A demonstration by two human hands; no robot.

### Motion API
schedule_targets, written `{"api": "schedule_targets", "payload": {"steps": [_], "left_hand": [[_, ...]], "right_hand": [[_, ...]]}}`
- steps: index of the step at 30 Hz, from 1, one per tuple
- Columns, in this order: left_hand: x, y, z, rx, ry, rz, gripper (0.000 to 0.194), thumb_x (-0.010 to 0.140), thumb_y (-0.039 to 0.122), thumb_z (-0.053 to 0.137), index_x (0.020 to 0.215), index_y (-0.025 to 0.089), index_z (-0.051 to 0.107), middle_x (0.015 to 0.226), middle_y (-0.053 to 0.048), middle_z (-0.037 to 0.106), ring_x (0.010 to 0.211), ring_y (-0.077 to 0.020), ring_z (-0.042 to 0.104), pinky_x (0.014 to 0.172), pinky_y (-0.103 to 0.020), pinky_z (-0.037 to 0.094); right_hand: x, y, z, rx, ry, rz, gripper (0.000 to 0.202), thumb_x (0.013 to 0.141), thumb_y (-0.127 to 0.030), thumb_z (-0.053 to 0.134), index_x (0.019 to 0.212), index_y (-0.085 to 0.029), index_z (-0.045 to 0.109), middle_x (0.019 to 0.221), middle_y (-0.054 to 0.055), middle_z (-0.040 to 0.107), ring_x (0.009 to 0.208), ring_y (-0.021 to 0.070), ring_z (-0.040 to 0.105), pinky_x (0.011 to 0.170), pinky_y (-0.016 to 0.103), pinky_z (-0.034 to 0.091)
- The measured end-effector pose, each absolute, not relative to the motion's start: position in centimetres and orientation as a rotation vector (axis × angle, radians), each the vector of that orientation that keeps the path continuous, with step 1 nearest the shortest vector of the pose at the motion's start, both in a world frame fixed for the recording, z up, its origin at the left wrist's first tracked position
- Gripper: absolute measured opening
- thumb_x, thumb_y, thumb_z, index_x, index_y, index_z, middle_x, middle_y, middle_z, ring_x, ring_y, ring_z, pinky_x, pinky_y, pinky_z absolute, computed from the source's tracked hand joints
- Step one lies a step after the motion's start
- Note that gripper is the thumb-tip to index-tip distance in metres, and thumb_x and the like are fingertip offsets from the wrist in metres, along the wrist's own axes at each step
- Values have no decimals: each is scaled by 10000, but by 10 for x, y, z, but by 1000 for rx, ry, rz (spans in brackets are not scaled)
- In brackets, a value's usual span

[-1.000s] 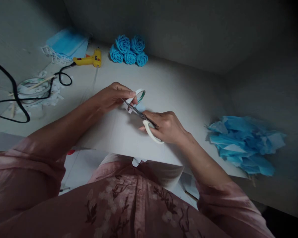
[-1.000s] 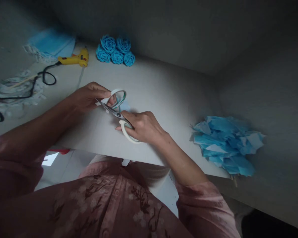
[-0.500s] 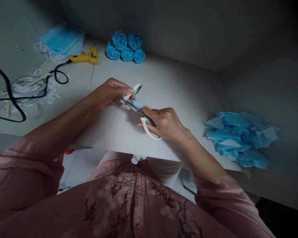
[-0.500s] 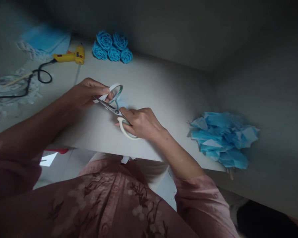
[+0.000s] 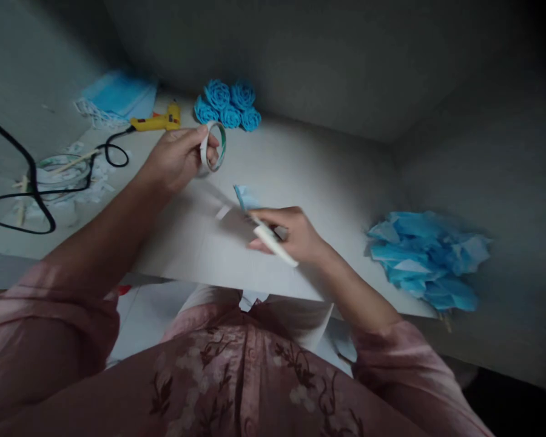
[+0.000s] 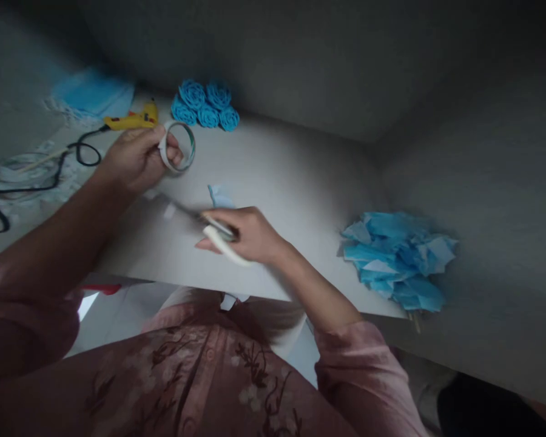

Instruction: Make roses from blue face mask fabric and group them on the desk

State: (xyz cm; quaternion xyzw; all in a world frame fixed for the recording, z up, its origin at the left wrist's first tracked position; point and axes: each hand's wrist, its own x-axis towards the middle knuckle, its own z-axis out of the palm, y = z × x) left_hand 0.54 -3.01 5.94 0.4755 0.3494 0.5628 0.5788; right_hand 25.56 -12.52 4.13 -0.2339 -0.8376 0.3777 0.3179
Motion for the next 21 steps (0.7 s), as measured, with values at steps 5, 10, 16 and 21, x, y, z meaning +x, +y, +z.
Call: {"api": "schedule_targets", "payload": {"steps": [5, 10, 16, 21], "left_hand": [[13, -35, 54, 985, 720, 1179, 457, 1086, 498, 561, 823, 150, 697, 581, 32, 556, 461, -88, 512, 649, -276, 493], [23, -40, 51, 905, 649, 1009, 482, 1097, 431, 452, 931, 96, 756, 635, -27, 603, 460, -113, 493, 573, -276, 461], [22, -42, 43, 998, 517, 986, 253, 849, 153, 640, 1036, 76, 792, 797, -79, 661, 651, -153, 576, 657, -277, 491], [22, -43, 35, 1051, 510, 981, 276, 820, 195, 745, 1070, 91, 797, 775, -62, 646, 672, -146, 559, 644, -257, 470]], "right_hand": [[270, -102, 34, -486, -1661, 1589, 576, 978, -709, 630, 1221, -190, 675, 648, -72, 556, 525, 83, 502, 618, 255, 556], [260, -96, 20, -446, -1382, 1827, 693, 884, -842, 625, 1140, -201, 685, 672, -72, 565, 531, 75, 496, 663, 256, 606], [263, -90, 19, -377, -1324, 1949, 732, 874, -878, 594, 1127, -201, 709, 725, -50, 582, 593, 93, 528, 736, 279, 631], [270, -89, 18, -480, -1339, 2014, 901, 915, -935, 377, 1272, -166, 684, 810, 28, 654, 747, 166, 632, 868, 387, 651]]}}
